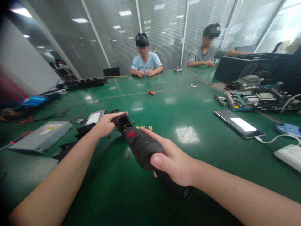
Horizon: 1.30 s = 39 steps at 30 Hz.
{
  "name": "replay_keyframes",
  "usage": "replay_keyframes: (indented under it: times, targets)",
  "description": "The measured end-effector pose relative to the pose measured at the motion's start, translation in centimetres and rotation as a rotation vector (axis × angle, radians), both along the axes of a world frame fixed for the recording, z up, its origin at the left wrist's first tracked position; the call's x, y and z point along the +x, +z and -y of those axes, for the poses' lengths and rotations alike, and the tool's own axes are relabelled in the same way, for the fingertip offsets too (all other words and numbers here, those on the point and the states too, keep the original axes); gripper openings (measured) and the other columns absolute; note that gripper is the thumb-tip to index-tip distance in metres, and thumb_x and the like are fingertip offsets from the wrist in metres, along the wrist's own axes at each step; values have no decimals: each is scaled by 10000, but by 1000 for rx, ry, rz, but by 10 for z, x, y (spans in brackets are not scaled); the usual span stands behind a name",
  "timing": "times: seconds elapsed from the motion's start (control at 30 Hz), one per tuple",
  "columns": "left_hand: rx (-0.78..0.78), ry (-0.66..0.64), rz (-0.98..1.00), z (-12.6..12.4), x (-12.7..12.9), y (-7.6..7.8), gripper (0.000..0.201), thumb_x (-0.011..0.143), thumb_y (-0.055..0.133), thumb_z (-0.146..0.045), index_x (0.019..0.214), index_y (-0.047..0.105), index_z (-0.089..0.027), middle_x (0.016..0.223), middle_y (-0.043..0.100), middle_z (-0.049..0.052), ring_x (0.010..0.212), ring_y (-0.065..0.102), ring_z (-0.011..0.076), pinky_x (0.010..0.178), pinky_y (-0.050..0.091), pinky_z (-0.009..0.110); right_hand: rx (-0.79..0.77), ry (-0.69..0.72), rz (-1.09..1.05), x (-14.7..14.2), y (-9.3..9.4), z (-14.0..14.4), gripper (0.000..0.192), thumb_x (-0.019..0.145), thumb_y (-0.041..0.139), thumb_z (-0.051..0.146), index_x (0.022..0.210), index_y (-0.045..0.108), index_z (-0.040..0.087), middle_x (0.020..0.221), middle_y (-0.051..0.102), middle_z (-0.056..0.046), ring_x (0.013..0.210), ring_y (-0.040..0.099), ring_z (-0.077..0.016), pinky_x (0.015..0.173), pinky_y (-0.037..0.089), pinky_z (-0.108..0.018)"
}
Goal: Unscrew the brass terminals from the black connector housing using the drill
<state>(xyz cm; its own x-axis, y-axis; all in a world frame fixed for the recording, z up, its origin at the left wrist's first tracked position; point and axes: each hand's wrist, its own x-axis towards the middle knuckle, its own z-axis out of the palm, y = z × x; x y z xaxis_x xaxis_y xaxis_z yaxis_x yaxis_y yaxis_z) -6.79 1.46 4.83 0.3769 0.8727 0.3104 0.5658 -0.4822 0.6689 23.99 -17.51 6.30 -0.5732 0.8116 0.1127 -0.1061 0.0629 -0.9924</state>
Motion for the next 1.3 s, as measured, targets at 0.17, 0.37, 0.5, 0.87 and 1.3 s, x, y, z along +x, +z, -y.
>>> replay_keyframes:
  times: [0.17,0.37,0.5,0.87,1.3]
  targets:
    - [177,16,-246,5,-5,-2,607,778,561,-125,1350,742,-217,1317,778,92,1270,701,313,1149,501,444,-2,-2,-1,0,-1,-1,1157,854,576,908,1715,219,224,940,663,-70,643,644,-219,540,497,-330]
    - [395,49,-338,7,0,-8,525,827,484,-109,1268,761,-172,1349,756,128,1300,668,300,1183,462,464,0,-9,23,1,0,0,1173,851,572,915,1719,213,212,965,670,-85,656,658,-221,551,511,-329]
    - [408,56,-331,7,5,-9,449,851,502,-159,1188,798,-165,1276,787,135,1236,696,308,1157,478,455,8,-16,27,1,-1,0,1190,846,550,933,1720,215,198,971,674,-95,650,658,-221,539,506,-324]
    - [278,102,-220,7,6,-9,468,792,545,-225,1140,858,-216,1222,817,88,1187,735,338,1117,511,431,-14,-15,10,0,-2,-1,1220,817,580,944,1718,224,202,1004,677,-103,643,657,-208,527,506,-309]
    - [301,127,-339,5,3,-9,438,810,595,-242,1161,856,-216,1160,828,122,1106,747,353,1018,540,419,-7,-8,-6,0,0,-1,1226,827,596,926,1716,218,171,1028,678,-115,631,656,-189,524,505,-289]
